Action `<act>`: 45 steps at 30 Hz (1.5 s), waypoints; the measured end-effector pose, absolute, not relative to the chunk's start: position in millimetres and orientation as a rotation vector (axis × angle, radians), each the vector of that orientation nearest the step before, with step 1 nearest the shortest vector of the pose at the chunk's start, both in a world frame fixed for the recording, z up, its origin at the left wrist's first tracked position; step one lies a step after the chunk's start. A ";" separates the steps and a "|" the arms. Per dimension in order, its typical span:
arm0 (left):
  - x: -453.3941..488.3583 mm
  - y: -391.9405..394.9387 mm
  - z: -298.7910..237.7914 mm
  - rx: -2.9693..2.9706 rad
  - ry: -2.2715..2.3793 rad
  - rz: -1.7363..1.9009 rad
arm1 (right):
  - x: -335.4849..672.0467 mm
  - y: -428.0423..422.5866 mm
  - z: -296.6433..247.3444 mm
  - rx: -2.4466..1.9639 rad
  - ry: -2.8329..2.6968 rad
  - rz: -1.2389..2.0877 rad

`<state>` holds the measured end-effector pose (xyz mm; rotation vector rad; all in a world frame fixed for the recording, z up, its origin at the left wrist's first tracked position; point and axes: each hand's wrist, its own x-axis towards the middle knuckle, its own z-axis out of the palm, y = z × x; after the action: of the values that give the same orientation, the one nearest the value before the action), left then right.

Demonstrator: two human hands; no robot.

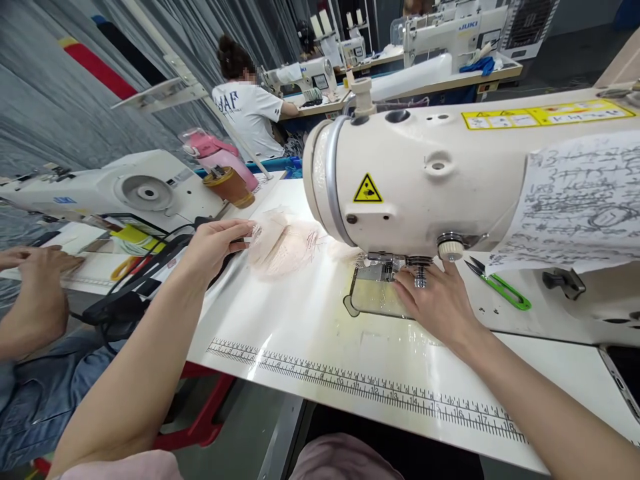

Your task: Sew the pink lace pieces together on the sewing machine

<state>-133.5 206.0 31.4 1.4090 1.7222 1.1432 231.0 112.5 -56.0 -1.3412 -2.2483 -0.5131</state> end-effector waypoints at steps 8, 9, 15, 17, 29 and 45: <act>-141.1 206.2 34.6 1.382 1.661 1.028 | 231.0 112.3 -52.4 -1.316 -2.259 -0.570; -141.8 205.8 34.0 1.376 1.657 1.021 | 231.0 112.2 -52.3 -1.309 -2.256 -0.564; -141.9 204.0 30.4 1.357 1.655 1.098 | 231.0 112.3 -52.0 -1.275 -2.247 -0.604; -141.8 205.4 30.1 1.356 1.695 1.187 | 230.9 112.3 -51.0 -1.258 -2.247 -0.621; -132.7 211.4 6.1 1.631 1.969 0.927 | 231.6 113.3 -52.0 -1.231 -2.248 -0.636; -125.3 205.6 25.8 2.009 2.436 1.159 | 231.9 114.4 -50.0 -1.203 -2.208 -0.678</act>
<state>-125.3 205.6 25.8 2.0086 2.4360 1.1594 231.9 114.4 -50.0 -1.2030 -2.2081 -0.6780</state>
